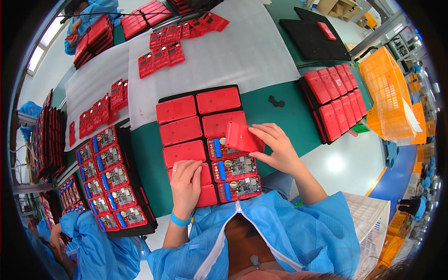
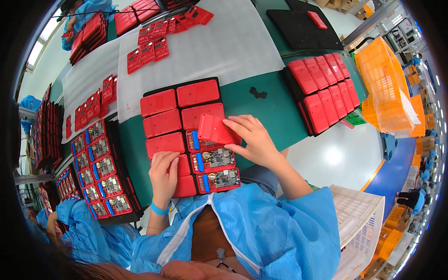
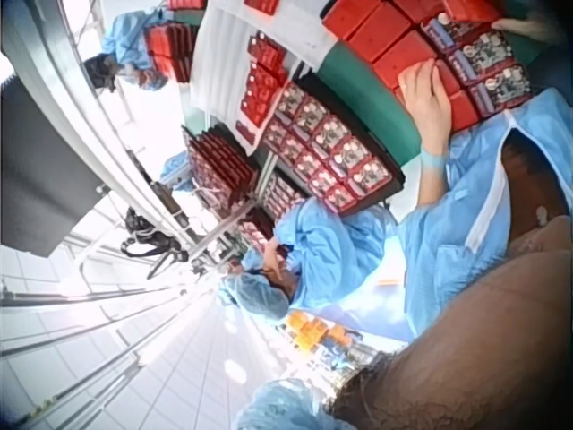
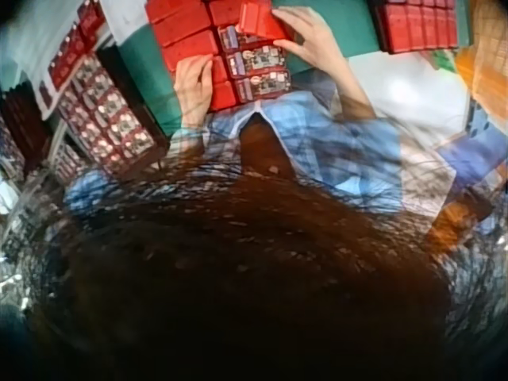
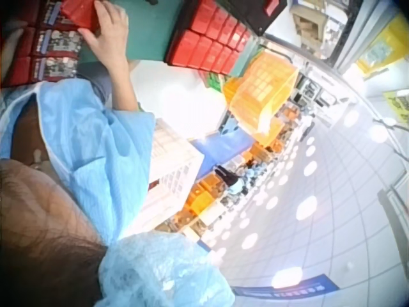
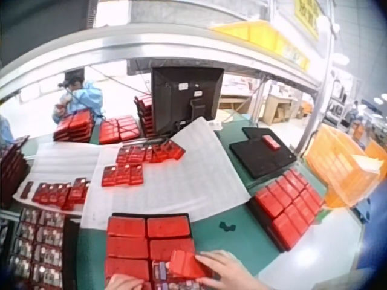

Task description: The person assembles electronic circuit boards into red plastic housings by hand.

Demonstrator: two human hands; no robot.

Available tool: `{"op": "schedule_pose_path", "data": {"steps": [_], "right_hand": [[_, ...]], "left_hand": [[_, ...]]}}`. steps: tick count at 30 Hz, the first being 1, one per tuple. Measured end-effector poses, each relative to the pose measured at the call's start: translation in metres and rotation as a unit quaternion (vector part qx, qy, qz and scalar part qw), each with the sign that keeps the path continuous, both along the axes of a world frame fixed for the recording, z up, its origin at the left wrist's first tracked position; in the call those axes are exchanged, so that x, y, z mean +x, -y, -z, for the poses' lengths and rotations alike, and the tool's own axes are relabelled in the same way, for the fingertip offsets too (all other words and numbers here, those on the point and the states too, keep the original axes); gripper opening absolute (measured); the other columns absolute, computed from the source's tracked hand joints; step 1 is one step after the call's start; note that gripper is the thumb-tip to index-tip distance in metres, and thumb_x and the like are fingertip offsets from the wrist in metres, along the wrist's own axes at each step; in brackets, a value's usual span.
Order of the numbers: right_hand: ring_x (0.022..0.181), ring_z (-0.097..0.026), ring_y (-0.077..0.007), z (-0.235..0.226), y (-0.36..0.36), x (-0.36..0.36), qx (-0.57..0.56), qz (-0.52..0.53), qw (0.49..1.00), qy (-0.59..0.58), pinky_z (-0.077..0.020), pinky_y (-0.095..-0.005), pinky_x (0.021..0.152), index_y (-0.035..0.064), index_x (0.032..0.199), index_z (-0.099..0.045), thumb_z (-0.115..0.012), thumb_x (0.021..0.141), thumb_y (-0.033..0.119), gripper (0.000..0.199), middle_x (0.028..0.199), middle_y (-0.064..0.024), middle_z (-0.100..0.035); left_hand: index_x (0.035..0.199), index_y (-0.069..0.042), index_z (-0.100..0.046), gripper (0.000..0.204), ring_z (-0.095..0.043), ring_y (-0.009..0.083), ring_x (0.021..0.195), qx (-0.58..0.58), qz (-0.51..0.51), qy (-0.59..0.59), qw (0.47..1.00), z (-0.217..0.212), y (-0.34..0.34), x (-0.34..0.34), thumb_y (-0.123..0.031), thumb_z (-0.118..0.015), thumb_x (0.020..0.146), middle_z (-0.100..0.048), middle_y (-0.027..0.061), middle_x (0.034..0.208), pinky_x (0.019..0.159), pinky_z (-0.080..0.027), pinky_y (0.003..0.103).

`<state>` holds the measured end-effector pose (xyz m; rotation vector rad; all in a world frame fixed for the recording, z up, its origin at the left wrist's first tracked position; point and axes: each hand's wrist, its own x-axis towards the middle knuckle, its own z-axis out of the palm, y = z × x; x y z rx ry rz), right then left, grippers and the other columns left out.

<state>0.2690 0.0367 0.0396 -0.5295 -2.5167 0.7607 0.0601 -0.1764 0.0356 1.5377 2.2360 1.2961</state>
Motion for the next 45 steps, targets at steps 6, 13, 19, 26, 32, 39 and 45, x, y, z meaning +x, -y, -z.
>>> {"op": "schedule_pose_path", "data": {"steps": [6,13,19,26,32,39,45], "right_hand": [[0.12,-0.058,-0.0339,0.003,-0.001,-0.003,0.021,-0.004,0.999,0.042,-0.048,-0.0449,0.1,0.0083,0.134,-0.063,-0.087,0.073,0.021,0.066,0.134,-0.0129,-0.063],[0.119,-0.059,-0.0339,0.003,-0.003,-0.001,0.018,0.002,0.999,0.029,-0.0478,-0.0453,0.1,0.0076,0.132,-0.064,-0.087,0.073,0.021,0.064,0.134,-0.0134,-0.063],[0.12,-0.057,-0.0344,0.004,-0.001,0.001,0.012,-0.007,1.0,0.026,-0.048,-0.0458,0.1,0.0069,0.131,-0.064,-0.084,0.077,0.024,0.059,0.134,-0.0141,-0.062],[0.118,-0.059,-0.0346,0.001,0.0,-0.001,0.012,-0.012,1.0,0.019,-0.05,-0.045,0.098,0.0067,0.129,-0.065,-0.085,0.075,0.022,0.06,0.134,-0.0141,-0.062],[0.117,-0.059,-0.0347,0.001,-0.002,-0.004,0.024,-0.014,0.999,0.023,-0.0512,-0.0442,0.097,0.0072,0.128,-0.067,-0.087,0.072,0.02,0.06,0.135,-0.0138,-0.062],[0.121,-0.057,-0.0348,0.002,0.002,-0.009,0.043,-0.058,0.996,0.05,-0.0492,-0.0457,0.1,0.0119,0.127,-0.068,-0.086,0.073,0.019,0.057,0.137,-0.0135,-0.06],[0.125,-0.054,-0.0347,0.0,0.006,-0.019,0.051,-0.105,0.991,0.062,-0.0457,-0.047,0.103,0.0142,0.125,-0.069,-0.084,0.075,0.019,0.052,0.14,-0.0142,-0.058]], "left_hand": [[0.104,0.001,-0.074,0.019,-0.06,0.0353,0.105,-0.021,-0.001,-0.038,0.999,0.006,-0.005,-0.001,0.002,-0.07,0.085,-0.066,0.0153,0.106,0.091,-0.05,0.043],[0.116,-0.005,-0.073,0.037,-0.046,0.0419,0.125,-0.099,0.032,-0.151,0.983,0.011,-0.015,0.006,0.003,-0.069,0.08,-0.054,0.0194,0.13,0.103,-0.043,0.051],[0.118,-0.002,-0.071,0.037,-0.046,0.0423,0.128,-0.125,0.039,-0.21,0.969,0.017,-0.023,0.012,0.001,-0.068,0.081,-0.053,0.0212,0.13,0.107,-0.04,0.052],[0.114,0.004,-0.069,0.032,-0.045,0.0426,0.13,-0.151,0.058,-0.252,0.954,0.012,-0.028,0.019,-0.004,-0.069,0.083,-0.053,0.0218,0.131,0.107,-0.04,0.054],[0.115,0.006,-0.068,0.032,-0.041,0.0419,0.134,-0.128,0.056,-0.199,0.97,0.01,-0.029,0.013,-0.012,-0.068,0.089,-0.051,0.0218,0.133,0.107,-0.036,0.056],[0.118,-0.001,-0.071,0.031,-0.041,0.0399,0.132,-0.136,0.046,-0.144,0.979,0.012,-0.026,0.009,-0.011,-0.07,0.089,-0.052,0.0184,0.134,0.108,-0.036,0.053],[0.113,-0.003,-0.074,0.024,-0.047,0.0375,0.125,-0.076,0.042,-0.053,0.995,0.01,-0.022,-0.006,-0.004,-0.068,0.089,-0.059,0.0142,0.126,0.106,-0.039,0.049]]}}
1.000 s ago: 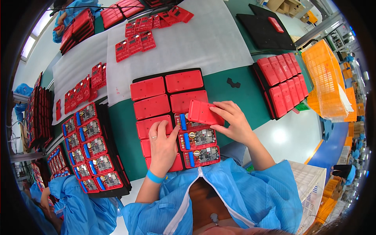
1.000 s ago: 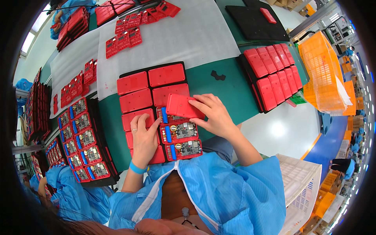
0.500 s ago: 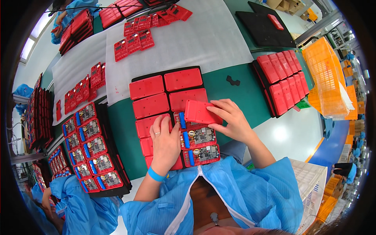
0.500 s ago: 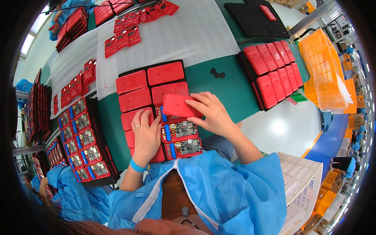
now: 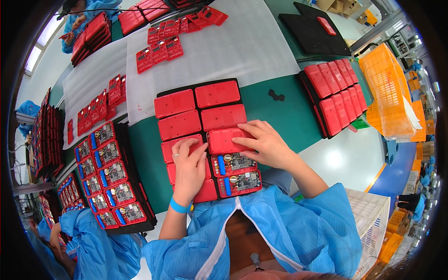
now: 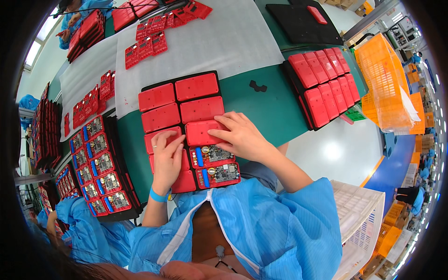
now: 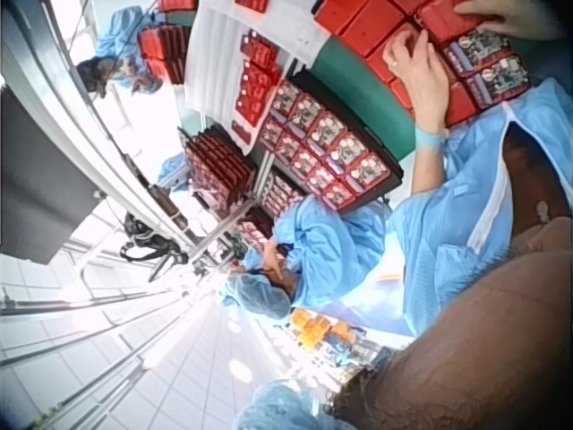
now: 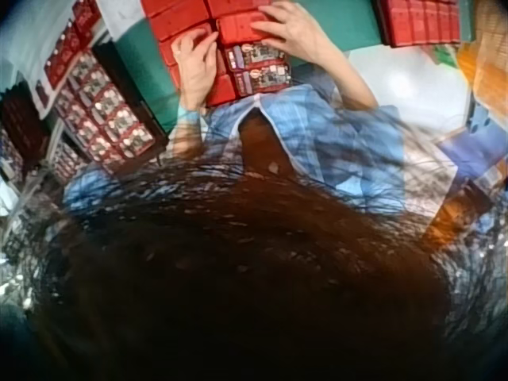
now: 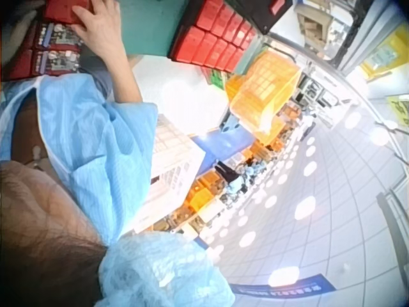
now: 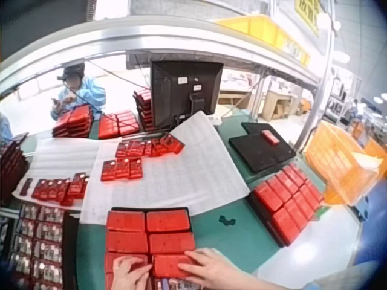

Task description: The person assembles electronic circuit boards into red plastic housings by hand.

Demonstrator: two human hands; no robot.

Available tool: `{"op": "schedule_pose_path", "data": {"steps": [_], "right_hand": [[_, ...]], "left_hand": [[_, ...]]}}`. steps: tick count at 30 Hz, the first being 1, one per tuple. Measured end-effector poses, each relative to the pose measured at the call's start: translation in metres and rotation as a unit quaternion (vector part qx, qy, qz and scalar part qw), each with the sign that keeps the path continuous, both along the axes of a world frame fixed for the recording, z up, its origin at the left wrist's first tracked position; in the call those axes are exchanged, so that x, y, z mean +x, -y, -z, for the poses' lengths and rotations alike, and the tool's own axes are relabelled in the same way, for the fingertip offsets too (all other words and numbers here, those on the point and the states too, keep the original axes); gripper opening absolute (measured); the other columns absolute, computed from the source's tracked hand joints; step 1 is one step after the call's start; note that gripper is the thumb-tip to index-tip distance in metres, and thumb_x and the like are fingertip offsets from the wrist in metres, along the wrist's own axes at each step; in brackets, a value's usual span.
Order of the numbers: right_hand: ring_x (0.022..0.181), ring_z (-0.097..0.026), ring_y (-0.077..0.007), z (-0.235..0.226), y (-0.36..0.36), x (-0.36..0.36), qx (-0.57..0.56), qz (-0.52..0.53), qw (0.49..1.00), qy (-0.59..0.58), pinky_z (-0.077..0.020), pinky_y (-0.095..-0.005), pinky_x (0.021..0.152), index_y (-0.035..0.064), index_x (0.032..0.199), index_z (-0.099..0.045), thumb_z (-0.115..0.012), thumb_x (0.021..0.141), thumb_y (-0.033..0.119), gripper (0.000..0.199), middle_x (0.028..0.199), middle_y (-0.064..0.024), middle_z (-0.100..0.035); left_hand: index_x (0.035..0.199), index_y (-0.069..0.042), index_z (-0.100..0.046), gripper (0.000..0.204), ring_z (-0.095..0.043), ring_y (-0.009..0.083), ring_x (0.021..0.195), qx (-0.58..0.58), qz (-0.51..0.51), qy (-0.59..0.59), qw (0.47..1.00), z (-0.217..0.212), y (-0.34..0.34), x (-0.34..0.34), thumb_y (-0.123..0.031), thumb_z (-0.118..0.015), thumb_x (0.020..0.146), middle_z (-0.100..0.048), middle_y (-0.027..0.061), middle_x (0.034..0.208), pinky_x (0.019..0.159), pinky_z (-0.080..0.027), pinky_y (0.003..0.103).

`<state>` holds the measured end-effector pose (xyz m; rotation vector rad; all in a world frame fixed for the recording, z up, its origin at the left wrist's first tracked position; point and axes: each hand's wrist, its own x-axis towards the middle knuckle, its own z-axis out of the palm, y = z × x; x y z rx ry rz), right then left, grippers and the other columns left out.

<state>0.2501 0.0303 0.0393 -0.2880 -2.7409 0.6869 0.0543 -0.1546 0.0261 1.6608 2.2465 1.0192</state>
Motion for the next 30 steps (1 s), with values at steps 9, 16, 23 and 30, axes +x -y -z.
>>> {"op": "schedule_pose_path", "data": {"steps": [9,16,23,30], "right_hand": [[0.127,-0.053,-0.0336,0.003,0.006,-0.011,0.072,-0.014,0.997,0.03,-0.0434,-0.0475,0.105,0.0143,0.125,-0.07,-0.079,0.08,0.02,0.046,0.14,-0.0176,-0.057],[0.129,-0.052,-0.0336,0.001,0.002,-0.01,0.091,-0.031,0.994,0.059,-0.0426,-0.0473,0.106,0.0152,0.128,-0.068,-0.079,0.079,0.02,0.051,0.141,-0.0177,-0.056],[0.127,-0.051,-0.0321,-0.001,-0.001,-0.009,0.123,-0.037,0.989,0.074,-0.042,-0.0449,0.104,0.015,0.129,-0.068,-0.076,0.083,0.023,0.048,0.14,-0.0178,-0.056],[0.128,-0.051,-0.0335,0.001,0.001,-0.01,0.12,-0.041,0.989,0.075,-0.0417,-0.0462,0.106,0.014,0.131,-0.067,-0.075,0.083,0.023,0.049,0.14,-0.0189,-0.056]], "left_hand": [[0.113,-0.004,-0.075,0.026,-0.052,0.0336,0.119,0.035,-0.054,0.011,0.998,-0.006,0.004,-0.012,0.0,-0.067,0.088,-0.062,0.0123,0.121,0.104,-0.044,0.044],[0.112,-0.003,-0.075,0.025,-0.049,0.0361,0.121,0.037,-0.037,0.014,0.999,0.002,-0.007,-0.011,-0.002,-0.067,0.089,-0.061,0.0134,0.124,0.105,-0.042,0.045],[0.112,-0.004,-0.075,0.024,-0.05,0.0358,0.12,0.031,-0.039,0.016,0.999,0.004,-0.009,-0.012,-0.002,-0.065,0.09,-0.062,0.0126,0.122,0.107,-0.04,0.045],[0.114,-0.006,-0.075,0.026,-0.049,0.0366,0.123,0.022,-0.033,0.009,0.999,0.008,-0.011,-0.011,-0.004,-0.067,0.089,-0.061,0.0124,0.125,0.108,-0.039,0.047]]}}
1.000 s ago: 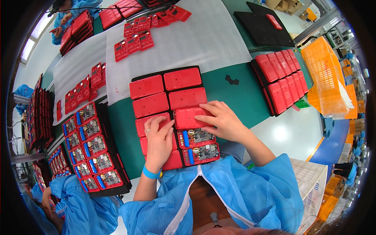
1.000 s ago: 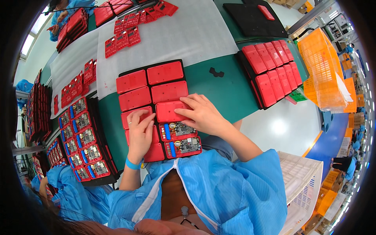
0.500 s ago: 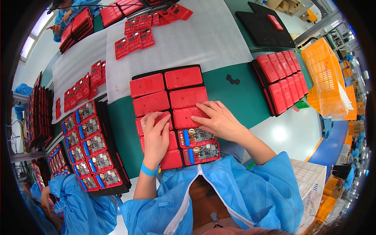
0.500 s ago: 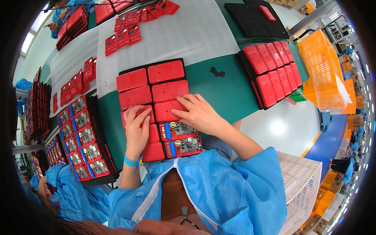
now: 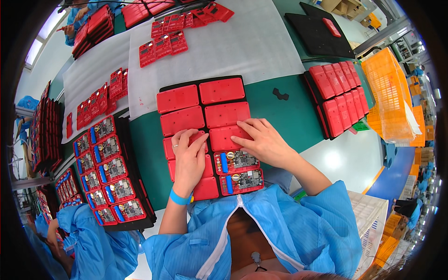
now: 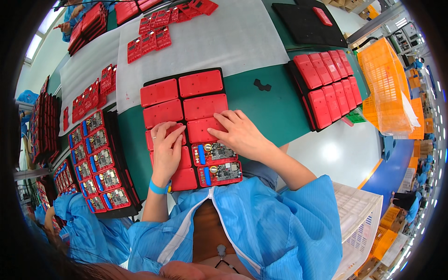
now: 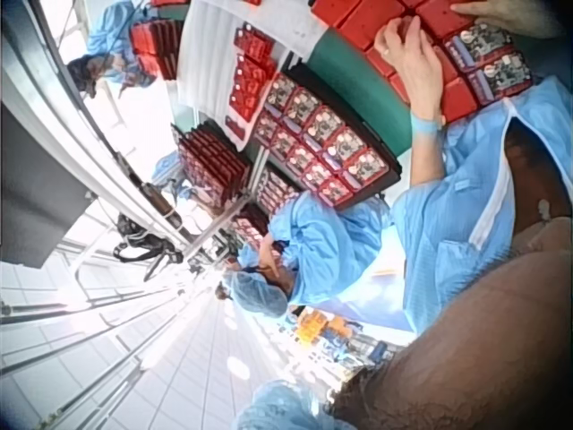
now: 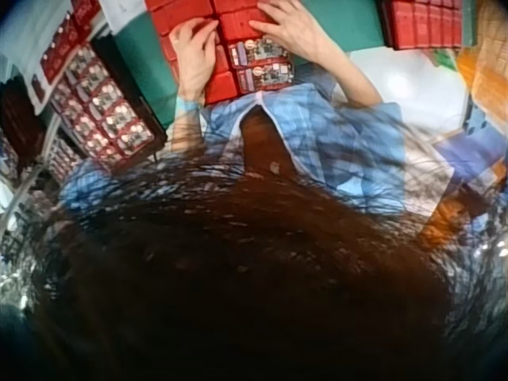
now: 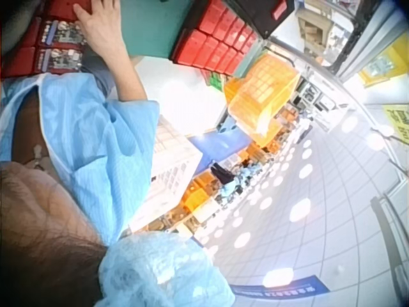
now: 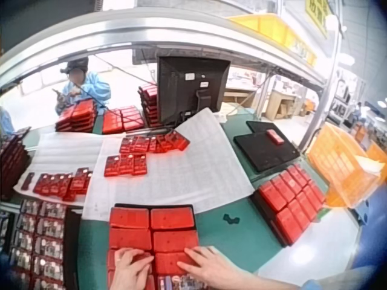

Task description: The person assembles electronic circuit boards into red plastic housings by hand.

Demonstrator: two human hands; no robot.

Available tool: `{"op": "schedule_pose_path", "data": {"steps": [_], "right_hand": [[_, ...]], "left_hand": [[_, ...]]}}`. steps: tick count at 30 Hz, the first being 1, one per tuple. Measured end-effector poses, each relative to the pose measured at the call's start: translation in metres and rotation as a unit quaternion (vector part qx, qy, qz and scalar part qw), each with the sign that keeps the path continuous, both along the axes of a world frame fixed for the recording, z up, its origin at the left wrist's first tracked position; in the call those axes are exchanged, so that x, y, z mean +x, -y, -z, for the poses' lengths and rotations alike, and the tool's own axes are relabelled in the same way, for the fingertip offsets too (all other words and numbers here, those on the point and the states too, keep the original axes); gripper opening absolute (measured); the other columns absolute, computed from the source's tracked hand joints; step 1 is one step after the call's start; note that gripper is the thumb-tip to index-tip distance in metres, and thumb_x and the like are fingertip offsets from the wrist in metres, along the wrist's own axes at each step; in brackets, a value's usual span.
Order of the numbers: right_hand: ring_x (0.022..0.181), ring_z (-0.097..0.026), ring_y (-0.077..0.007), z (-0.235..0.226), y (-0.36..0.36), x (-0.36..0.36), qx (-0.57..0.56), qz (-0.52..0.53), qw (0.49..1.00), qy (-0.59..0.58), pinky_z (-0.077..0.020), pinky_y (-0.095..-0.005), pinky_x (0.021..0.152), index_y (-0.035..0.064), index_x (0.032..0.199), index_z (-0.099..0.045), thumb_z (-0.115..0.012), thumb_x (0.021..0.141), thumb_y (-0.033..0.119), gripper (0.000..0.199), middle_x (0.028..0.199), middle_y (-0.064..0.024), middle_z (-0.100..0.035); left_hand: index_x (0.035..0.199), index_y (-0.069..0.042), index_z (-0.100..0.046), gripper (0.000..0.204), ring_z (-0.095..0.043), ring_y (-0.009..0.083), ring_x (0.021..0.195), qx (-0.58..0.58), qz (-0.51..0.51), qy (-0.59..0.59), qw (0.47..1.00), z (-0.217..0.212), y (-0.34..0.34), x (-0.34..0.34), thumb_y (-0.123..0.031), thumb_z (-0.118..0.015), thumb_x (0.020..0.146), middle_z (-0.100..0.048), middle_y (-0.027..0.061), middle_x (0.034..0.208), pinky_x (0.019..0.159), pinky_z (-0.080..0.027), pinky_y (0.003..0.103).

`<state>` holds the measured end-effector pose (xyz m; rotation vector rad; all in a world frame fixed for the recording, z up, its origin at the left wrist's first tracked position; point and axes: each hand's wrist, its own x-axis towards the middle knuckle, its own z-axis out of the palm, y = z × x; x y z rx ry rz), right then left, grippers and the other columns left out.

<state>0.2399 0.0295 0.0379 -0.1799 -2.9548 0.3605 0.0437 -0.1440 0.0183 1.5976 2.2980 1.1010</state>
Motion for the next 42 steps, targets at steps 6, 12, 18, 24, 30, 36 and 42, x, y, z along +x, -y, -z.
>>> {"op": "schedule_pose_path", "data": {"steps": [6,12,18,24,30,36,42], "right_hand": [[0.129,-0.05,-0.0337,0.001,0.0,0.001,0.01,-0.002,1.0,0.008,-0.0407,-0.0477,0.107,0.0132,0.131,-0.067,-0.074,0.084,0.024,0.049,0.141,-0.0191,-0.056],[0.124,-0.054,-0.0344,0.0,0.002,0.006,0.015,0.034,0.998,-0.043,-0.0434,-0.0475,0.104,0.0118,0.13,-0.066,-0.073,0.086,0.026,0.046,0.139,-0.0175,-0.057],[0.109,-0.06,-0.0379,0.022,0.018,0.016,-0.152,0.302,0.937,-0.088,-0.0543,-0.044,0.086,-0.0009,0.123,-0.064,-0.075,0.088,0.036,0.052,0.121,-0.0185,-0.06],[0.102,-0.063,-0.0362,0.03,0.033,0.008,-0.211,0.324,0.92,-0.07,-0.0545,-0.0425,0.085,-0.0038,0.124,-0.064,-0.076,0.089,0.034,0.053,0.119,-0.0204,-0.057],[0.084,-0.059,-0.0202,0.046,0.027,0.013,-0.356,0.353,0.851,-0.154,-0.0509,-0.0363,0.071,-0.002,0.118,-0.061,-0.083,0.081,0.012,0.045,0.104,-0.0127,-0.058],[0.07,-0.055,-0.0134,0.036,0.02,0.014,-0.449,0.323,0.819,-0.155,-0.0477,-0.0264,0.065,0.0001,0.115,-0.063,-0.08,0.08,0.0,0.039,0.087,-0.0048,-0.061],[0.077,-0.066,-0.0198,0.032,0.019,0.016,-0.364,0.217,0.879,-0.218,-0.054,-0.031,0.069,0.0045,0.12,-0.067,-0.075,0.084,-0.003,0.038,0.097,-0.009,-0.066]], "left_hand": [[0.123,-0.014,-0.073,0.034,-0.043,0.0392,0.132,-0.051,0.008,-0.129,0.99,0.001,0.003,0.014,-0.012,-0.071,0.089,-0.056,0.0146,0.136,0.109,-0.034,0.054],[0.122,-0.009,-0.072,0.035,-0.043,0.0391,0.133,-0.078,-0.015,-0.201,0.976,0.007,-0.001,0.029,-0.022,-0.073,0.09,-0.055,0.0156,0.138,0.105,-0.033,0.055],[0.121,-0.007,-0.071,0.043,-0.044,0.0375,0.127,-0.039,-0.034,-0.147,0.988,0.011,-0.01,0.027,-0.029,-0.078,0.085,-0.056,0.0126,0.134,0.1,-0.034,0.053],[0.117,-0.002,-0.068,0.047,-0.042,0.0378,0.127,-0.094,-0.049,-0.109,0.988,0.005,-0.016,0.022,-0.027,-0.083,0.08,-0.051,0.0138,0.134,0.101,-0.033,0.053],[0.121,-0.003,-0.064,0.052,-0.048,0.0347,0.121,-0.003,-0.031,-0.001,1.0,0.009,-0.015,0.023,-0.018,-0.085,0.077,-0.06,0.0121,0.123,0.102,-0.034,0.048],[0.122,-0.006,-0.066,0.052,-0.061,0.0258,0.102,0.012,-0.018,0.095,0.995,0.0,-0.016,0.021,-0.012,-0.085,0.074,-0.067,0.0068,0.109,0.1,-0.034,0.045],[0.116,-0.01,-0.073,0.043,-0.061,0.0251,0.109,0.004,0.055,0.047,0.997,0.004,-0.016,0.007,-0.013,-0.084,0.075,-0.07,0.007,0.1,0.1,-0.035,0.044]]}}
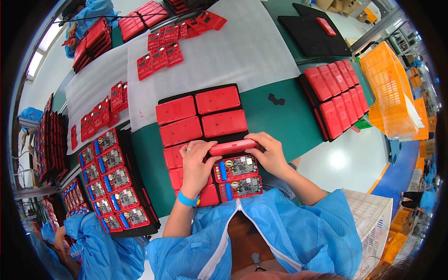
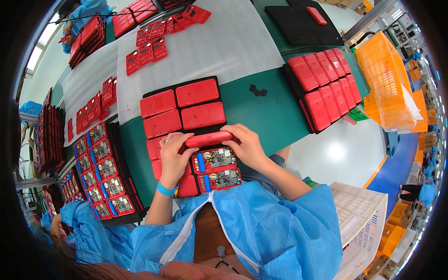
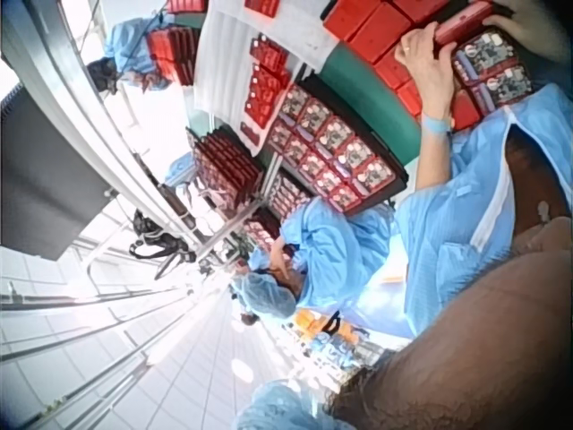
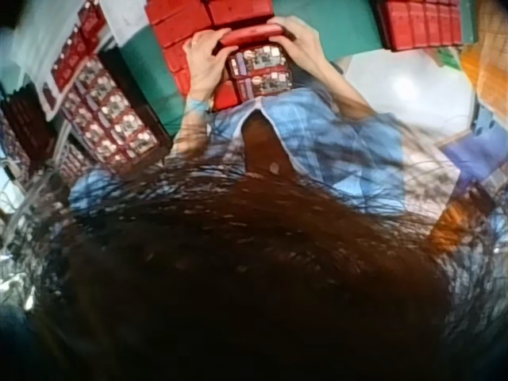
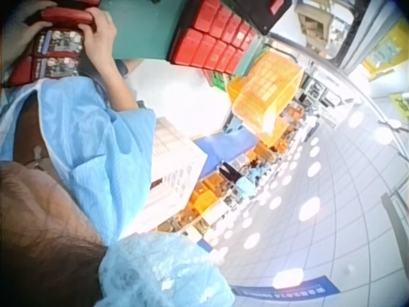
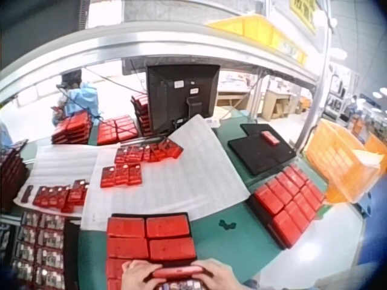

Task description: The person assembles electronic circuit boards into red plastic housings by hand.

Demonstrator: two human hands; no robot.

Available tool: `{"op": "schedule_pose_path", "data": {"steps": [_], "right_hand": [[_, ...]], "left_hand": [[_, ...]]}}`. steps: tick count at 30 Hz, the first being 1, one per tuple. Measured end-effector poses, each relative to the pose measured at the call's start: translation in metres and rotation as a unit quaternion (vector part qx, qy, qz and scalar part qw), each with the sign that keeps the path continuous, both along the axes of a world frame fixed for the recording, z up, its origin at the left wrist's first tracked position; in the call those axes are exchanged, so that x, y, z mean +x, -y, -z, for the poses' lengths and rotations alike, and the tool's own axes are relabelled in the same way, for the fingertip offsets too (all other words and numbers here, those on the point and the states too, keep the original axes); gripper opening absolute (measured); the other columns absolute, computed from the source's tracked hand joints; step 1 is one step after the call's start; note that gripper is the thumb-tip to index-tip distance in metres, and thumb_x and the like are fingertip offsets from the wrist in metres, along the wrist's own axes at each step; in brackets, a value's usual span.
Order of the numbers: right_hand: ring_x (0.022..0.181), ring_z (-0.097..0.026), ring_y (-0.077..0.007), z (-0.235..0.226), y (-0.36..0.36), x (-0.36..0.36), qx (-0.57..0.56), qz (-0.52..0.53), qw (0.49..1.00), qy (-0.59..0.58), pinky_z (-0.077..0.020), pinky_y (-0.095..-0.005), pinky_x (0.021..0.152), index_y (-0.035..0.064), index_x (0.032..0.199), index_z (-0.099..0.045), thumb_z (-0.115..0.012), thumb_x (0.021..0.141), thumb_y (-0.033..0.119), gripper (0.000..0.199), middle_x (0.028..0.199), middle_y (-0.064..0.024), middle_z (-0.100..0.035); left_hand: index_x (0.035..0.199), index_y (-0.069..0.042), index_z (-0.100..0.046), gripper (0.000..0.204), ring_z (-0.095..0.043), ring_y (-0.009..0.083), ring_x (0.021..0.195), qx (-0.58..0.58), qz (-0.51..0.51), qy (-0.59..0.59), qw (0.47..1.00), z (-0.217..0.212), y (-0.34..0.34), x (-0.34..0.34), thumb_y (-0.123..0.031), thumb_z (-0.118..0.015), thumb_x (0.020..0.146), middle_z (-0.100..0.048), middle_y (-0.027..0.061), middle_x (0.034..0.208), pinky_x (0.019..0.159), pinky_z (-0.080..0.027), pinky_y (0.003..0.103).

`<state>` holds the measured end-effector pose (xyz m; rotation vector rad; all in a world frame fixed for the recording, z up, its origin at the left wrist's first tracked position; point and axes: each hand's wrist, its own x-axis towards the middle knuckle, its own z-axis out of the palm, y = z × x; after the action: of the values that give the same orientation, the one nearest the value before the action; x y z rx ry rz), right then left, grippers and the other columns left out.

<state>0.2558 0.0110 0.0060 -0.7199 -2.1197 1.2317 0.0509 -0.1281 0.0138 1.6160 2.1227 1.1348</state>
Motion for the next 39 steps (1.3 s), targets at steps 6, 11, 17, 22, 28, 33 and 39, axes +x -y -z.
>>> {"op": "schedule_pose_path", "data": {"steps": [6,11,17,22,28,33,39], "right_hand": [[0.08,-0.067,-0.0201,-0.002,-0.002,0.002,-0.019,-0.003,1.0,0.012,-0.0547,-0.0307,0.071,0.0054,0.124,-0.066,-0.076,0.084,-0.002,0.042,0.1,-0.0101,-0.066],[0.098,-0.064,-0.0274,-0.009,-0.009,-0.003,0.167,-0.041,0.982,0.074,-0.0573,-0.0381,0.08,0.0127,0.14,-0.057,-0.082,0.077,0.007,0.068,0.131,-0.0118,-0.058],[0.11,-0.059,-0.0304,-0.021,-0.025,-0.009,0.309,-0.112,0.93,0.162,-0.0559,-0.0411,0.086,0.007,0.14,-0.055,-0.085,0.069,0.014,0.077,0.14,-0.0115,-0.052],[0.112,-0.058,-0.0321,-0.024,-0.042,-0.012,0.352,-0.147,0.912,0.152,-0.0524,-0.0433,0.093,0.0021,0.137,-0.055,-0.087,0.068,0.02,0.078,0.133,-0.0118,-0.056],[0.116,-0.058,-0.0316,-0.02,-0.054,-0.013,0.331,-0.188,0.915,0.132,-0.0512,-0.0436,0.096,0.0008,0.132,-0.057,-0.088,0.067,0.026,0.077,0.125,-0.0126,-0.06],[0.116,-0.06,-0.033,-0.021,-0.051,-0.012,0.363,-0.173,0.91,0.101,-0.0522,-0.0445,0.095,0.0009,0.13,-0.059,-0.09,0.064,0.029,0.079,0.123,-0.0138,-0.063],[0.11,-0.06,-0.0315,-0.015,-0.052,-0.006,0.35,-0.178,0.913,0.107,-0.0526,-0.0432,0.093,-0.0005,0.126,-0.062,-0.088,0.065,0.032,0.074,0.12,-0.0118,-0.062]], "left_hand": [[0.123,-0.009,-0.071,0.049,-0.059,0.025,0.11,0.001,0.012,0.004,1.0,-0.003,0.0,-0.001,-0.014,-0.084,0.076,-0.07,0.0073,0.103,0.099,-0.035,0.043],[0.133,-0.007,-0.065,0.057,-0.058,0.0255,0.107,-0.025,0.007,-0.003,1.0,-0.005,-0.004,-0.004,-0.016,-0.083,0.079,-0.069,0.0078,0.103,0.096,-0.034,0.042],[0.14,-0.009,-0.06,0.068,-0.056,0.0268,0.109,-0.079,0.006,0.031,0.996,-0.005,-0.008,-0.013,-0.02,-0.085,0.078,-0.065,0.0112,0.113,0.098,-0.035,0.041],[0.144,-0.008,-0.054,0.079,-0.053,0.0289,0.116,-0.097,0.054,0.005,0.994,-0.012,-0.008,-0.014,-0.022,-0.087,0.073,-0.064,0.0124,0.119,0.103,-0.033,0.044],[0.145,-0.008,-0.053,0.084,-0.052,0.03,0.119,-0.117,0.062,0.004,0.991,-0.006,-0.008,-0.018,-0.023,-0.089,0.07,-0.062,0.0134,0.123,0.105,-0.032,0.045],[0.143,-0.007,-0.055,0.08,-0.052,0.0291,0.116,-0.115,0.061,0.012,0.991,-0.009,-0.007,-0.019,-0.022,-0.089,0.071,-0.062,0.0136,0.118,0.106,-0.032,0.044],[0.14,-0.007,-0.058,0.078,-0.053,0.0277,0.111,-0.127,0.093,0.052,0.986,-0.015,-0.011,-0.024,-0.022,-0.089,0.07,-0.06,0.0117,0.115,0.105,-0.034,0.043]]}}
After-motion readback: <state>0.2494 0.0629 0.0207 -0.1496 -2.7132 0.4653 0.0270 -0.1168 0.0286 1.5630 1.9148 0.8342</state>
